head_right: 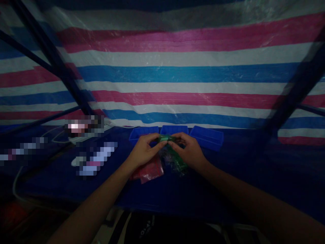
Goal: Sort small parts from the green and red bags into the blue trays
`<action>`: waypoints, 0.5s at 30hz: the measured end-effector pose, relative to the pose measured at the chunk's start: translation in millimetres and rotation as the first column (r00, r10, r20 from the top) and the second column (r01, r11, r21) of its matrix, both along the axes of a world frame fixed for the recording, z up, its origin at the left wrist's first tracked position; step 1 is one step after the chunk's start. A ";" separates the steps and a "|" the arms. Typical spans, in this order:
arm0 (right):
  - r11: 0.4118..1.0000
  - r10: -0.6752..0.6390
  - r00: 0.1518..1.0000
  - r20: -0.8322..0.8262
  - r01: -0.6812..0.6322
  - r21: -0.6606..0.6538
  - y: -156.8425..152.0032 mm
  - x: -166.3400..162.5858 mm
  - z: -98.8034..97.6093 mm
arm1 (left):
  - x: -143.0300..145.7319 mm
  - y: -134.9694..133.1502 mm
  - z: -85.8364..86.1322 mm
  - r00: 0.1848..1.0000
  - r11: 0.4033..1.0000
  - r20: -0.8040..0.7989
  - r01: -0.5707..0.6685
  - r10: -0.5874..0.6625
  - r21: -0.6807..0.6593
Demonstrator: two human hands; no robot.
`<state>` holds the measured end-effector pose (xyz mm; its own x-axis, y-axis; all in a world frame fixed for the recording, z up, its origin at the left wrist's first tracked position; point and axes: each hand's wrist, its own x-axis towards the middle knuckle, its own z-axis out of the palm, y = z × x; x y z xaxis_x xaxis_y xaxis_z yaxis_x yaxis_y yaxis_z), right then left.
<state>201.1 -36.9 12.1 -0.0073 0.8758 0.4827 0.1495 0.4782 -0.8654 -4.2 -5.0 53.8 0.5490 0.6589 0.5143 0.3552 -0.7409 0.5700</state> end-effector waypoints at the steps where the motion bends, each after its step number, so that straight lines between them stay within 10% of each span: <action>1: 1.000 -0.011 1.000 -0.008 0.011 -0.007 0.6 0.5 -0.7 | 0.1 0.7 -0.3 0.999 1.000 0.030 -0.024 0.024 0.013; 6: 0.993 -0.107 0.991 -0.082 0.104 -0.048 3.5 4.6 -0.4 | -0.7 2.9 0.4 0.986 0.987 0.127 -0.123 0.109 0.106; 15: 0.997 0.069 0.997 0.038 -0.070 0.030 -7.9 -1.2 8.4 | -0.3 -2.5 2.0 0.993 0.990 -0.050 0.112 -0.108 0.085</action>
